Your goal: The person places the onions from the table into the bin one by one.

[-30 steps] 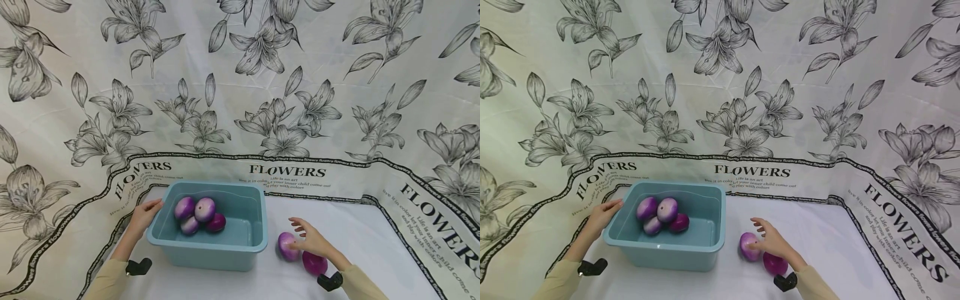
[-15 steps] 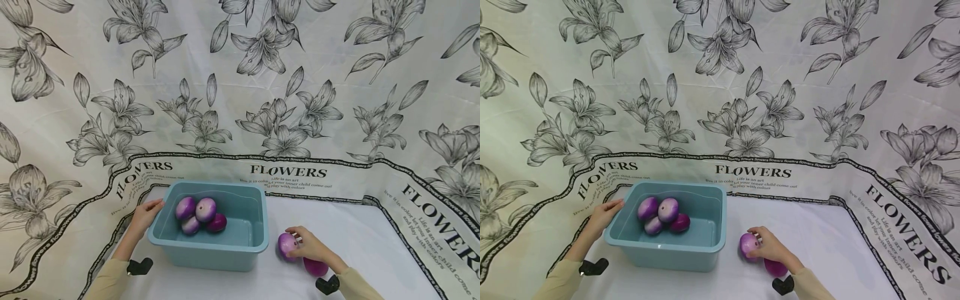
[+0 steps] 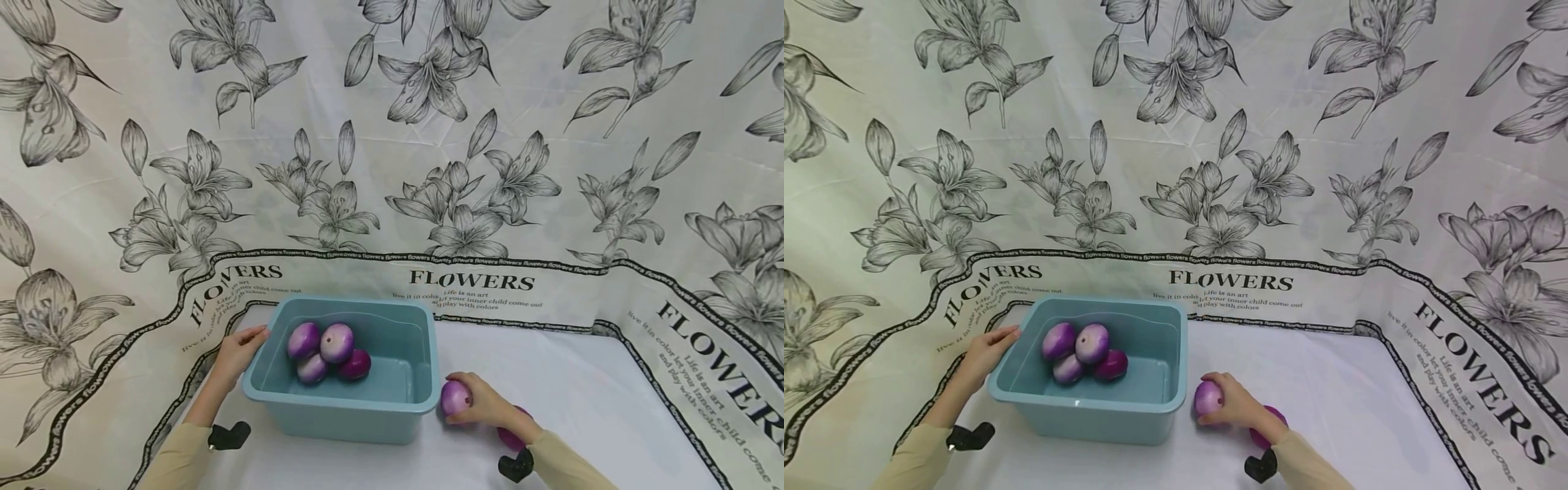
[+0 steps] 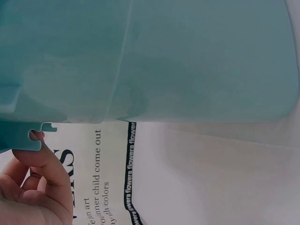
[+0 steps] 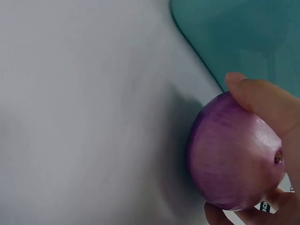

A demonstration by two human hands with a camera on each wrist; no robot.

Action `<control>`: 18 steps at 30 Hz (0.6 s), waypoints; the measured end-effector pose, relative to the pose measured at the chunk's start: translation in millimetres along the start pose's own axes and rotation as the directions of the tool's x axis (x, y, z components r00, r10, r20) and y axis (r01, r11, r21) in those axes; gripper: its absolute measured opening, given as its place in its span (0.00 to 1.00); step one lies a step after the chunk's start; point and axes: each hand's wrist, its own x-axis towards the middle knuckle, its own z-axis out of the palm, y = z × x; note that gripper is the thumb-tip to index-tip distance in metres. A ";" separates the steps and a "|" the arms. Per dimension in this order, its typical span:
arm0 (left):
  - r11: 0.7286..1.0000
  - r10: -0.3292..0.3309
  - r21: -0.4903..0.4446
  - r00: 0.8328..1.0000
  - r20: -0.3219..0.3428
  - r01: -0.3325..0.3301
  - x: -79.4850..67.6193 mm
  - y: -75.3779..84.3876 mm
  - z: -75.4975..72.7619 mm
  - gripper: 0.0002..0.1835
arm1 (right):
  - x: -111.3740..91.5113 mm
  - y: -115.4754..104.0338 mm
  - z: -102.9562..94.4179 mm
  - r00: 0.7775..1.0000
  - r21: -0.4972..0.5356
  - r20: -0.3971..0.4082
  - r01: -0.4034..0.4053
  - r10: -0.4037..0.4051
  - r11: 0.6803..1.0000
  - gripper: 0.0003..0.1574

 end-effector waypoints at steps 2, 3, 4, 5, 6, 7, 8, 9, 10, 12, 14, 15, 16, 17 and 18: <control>1.000 -0.003 -0.003 1.000 0.001 0.003 0.6 -0.8 0.1 0.28 | 2.3 1.4 6.1 1.000 -0.006 0.011 0.009 -0.009 1.000 0.50; 1.000 -0.004 -0.003 1.000 0.001 0.004 0.9 -1.0 0.2 0.28 | 3.2 2.0 9.0 1.000 -0.012 0.014 0.013 -0.013 1.000 0.51; 1.000 -0.004 -0.004 1.000 0.001 0.004 1.2 -1.1 0.3 0.28 | 4.1 2.6 11.7 1.000 -0.019 0.014 0.016 -0.015 1.000 0.51; 1.000 -0.004 -0.001 1.000 0.000 0.004 1.4 -1.1 0.4 0.28 | 5.0 3.2 14.2 1.000 -0.025 0.012 0.023 -0.022 0.999 0.51; 1.000 -0.002 0.000 1.000 0.000 0.002 1.5 -1.1 0.5 0.28 | 5.9 3.6 16.4 1.000 -0.026 0.010 0.030 -0.030 0.999 0.52; 1.000 0.000 0.000 1.000 0.000 0.000 1.6 -1.1 0.6 0.28 | 6.5 4.1 18.3 0.999 -0.030 0.005 0.034 -0.034 0.999 0.53; 1.000 0.002 0.003 1.000 -0.002 -0.002 1.5 -1.1 0.6 0.28 | 7.2 4.0 19.9 0.999 -0.031 0.002 0.038 -0.038 0.999 0.54; 1.000 0.003 0.004 1.000 -0.003 -0.003 1.4 -1.1 0.6 0.27 | 7.7 3.9 21.3 0.999 -0.030 -0.003 0.042 -0.042 0.999 0.55; 1.000 0.004 0.004 1.000 -0.004 -0.004 1.1 -1.1 0.5 0.27 | 8.1 3.8 22.4 0.999 -0.031 -0.006 0.046 -0.046 0.998 0.56; 1.000 0.005 0.007 1.000 -0.002 -0.005 0.7 -1.2 0.3 0.27 | 8.7 3.5 24.2 0.999 -0.031 -0.008 0.048 -0.048 0.998 0.59; 1.000 0.004 0.003 1.000 0.000 -0.004 0.6 -1.3 0.1 0.27 | 9.1 3.3 25.4 0.999 -0.033 -0.011 0.047 -0.048 0.998 0.60; 1.000 0.003 0.000 1.000 0.000 -0.003 0.5 -1.3 0.0 0.27 | 9.4 3.4 25.6 0.999 -0.030 -0.014 0.048 -0.049 0.998 0.61; 1.000 0.003 -0.002 1.000 0.001 -0.003 0.5 -1.1 -0.1 0.28 | 9.7 3.5 25.6 0.999 -0.024 -0.017 0.051 -0.051 0.998 0.61; 1.000 0.003 -0.005 1.000 0.000 -0.003 0.6 -1.0 -0.3 0.28 | 10.0 3.8 25.5 0.999 -0.019 -0.020 0.048 -0.048 0.999 0.62; 1.000 0.003 -0.009 1.000 0.000 -0.003 0.6 -0.8 -0.4 0.28 | 10.3 4.0 25.1 0.999 -0.018 -0.024 0.042 -0.043 0.999 0.63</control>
